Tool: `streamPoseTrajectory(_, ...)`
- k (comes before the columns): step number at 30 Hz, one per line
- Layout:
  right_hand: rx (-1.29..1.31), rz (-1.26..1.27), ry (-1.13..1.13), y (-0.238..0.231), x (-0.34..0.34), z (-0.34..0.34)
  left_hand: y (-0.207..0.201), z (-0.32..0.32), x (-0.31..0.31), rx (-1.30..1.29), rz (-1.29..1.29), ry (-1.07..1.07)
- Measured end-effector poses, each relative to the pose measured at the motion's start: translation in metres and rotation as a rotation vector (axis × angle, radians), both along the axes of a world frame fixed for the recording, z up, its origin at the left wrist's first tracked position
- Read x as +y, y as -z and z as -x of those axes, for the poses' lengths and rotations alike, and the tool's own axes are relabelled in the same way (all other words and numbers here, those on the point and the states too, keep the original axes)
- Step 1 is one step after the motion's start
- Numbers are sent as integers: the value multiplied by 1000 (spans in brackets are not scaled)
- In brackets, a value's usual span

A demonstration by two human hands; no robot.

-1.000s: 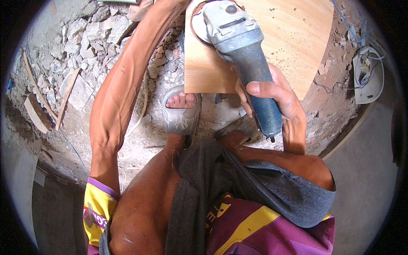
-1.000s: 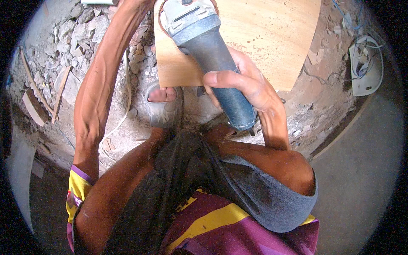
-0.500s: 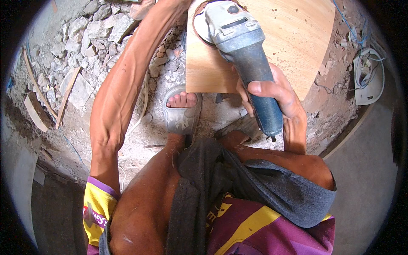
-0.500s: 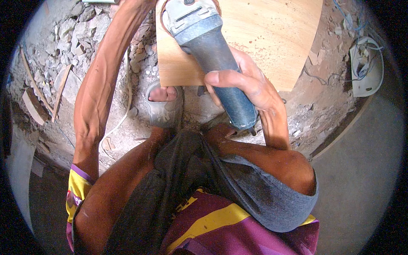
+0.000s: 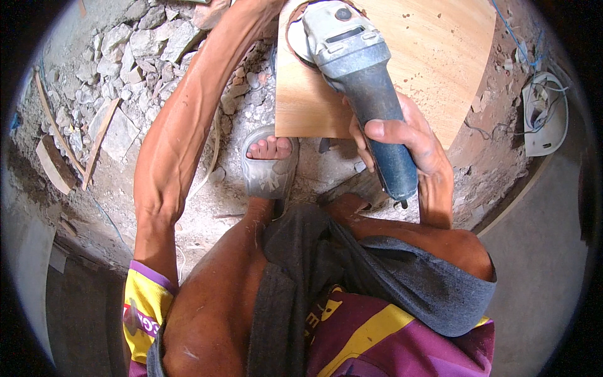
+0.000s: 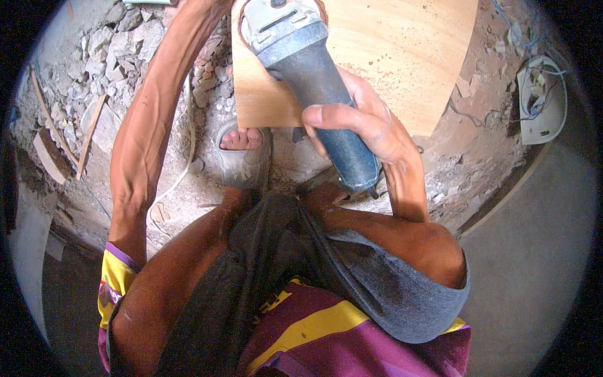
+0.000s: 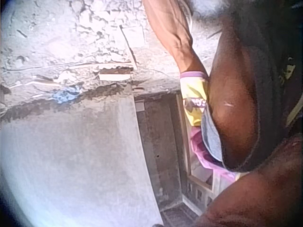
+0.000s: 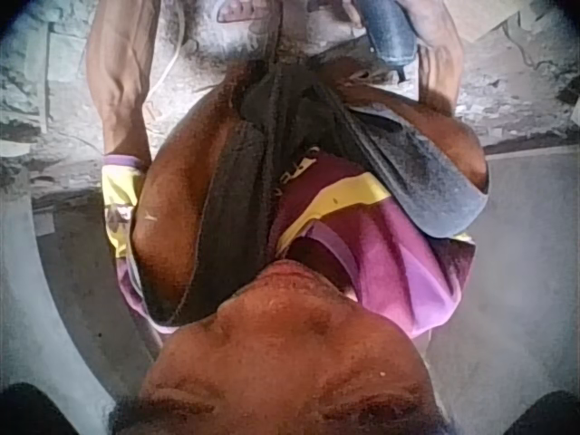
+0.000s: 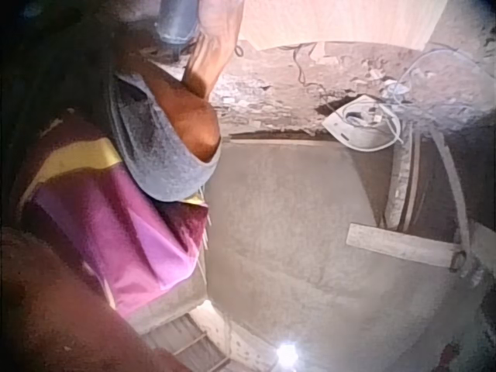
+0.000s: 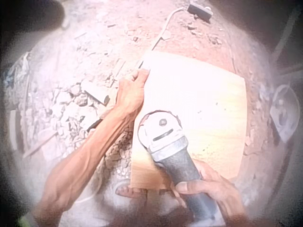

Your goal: The person uses an angle grinder to cut a circular hole in a rectangular piece of plywood. They hold the wood steady with one hand while operating the tool with the other, then lift the finished piece and walk to a tiled area to hand it to another person.

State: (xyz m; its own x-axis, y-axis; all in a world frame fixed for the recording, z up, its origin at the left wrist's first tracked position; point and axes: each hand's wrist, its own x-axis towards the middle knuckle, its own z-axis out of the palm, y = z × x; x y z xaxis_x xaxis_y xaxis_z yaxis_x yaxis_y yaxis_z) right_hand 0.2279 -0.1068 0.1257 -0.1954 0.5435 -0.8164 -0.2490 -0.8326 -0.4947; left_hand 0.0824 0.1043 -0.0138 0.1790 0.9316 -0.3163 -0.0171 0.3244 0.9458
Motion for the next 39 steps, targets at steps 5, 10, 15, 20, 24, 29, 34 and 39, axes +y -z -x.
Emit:
streamPoseTrajectory(5, -13, -9, -7, 1, -1, 0, 8, -2, 6, 7, 2, -9)
streamPoseTrajectory(10, 11, -20, -29, 5, 0, -1, 6, 1, 5, 20, -8, -22)
streamPoseTrajectory(15, 43, -24, -10, 9, -7, -5, 18, -8, 5, -44, 29, -21)
streamPoseTrajectory(20, 23, -11, 49, 3, 0, 1, 11, -3, 7, -3, -6, -28)
streamPoseTrajectory(24, 10, -17, 37, 4, -2, 1, 2, 1, 1, -34, -31, -3)
streamPoseTrajectory(29, 14, -7, 40, 3, -1, 2, 10, -2, 5, -10, 12, -18)
streamPoseTrajectory(34, 14, -17, 21, 2, -1, 1, 4, -2, 0, -26, -6, -6)
streamPoseTrajectory(39, 10, -5, 5, 2, -1, 1, 1, 2, 1, -11, -8, -14)
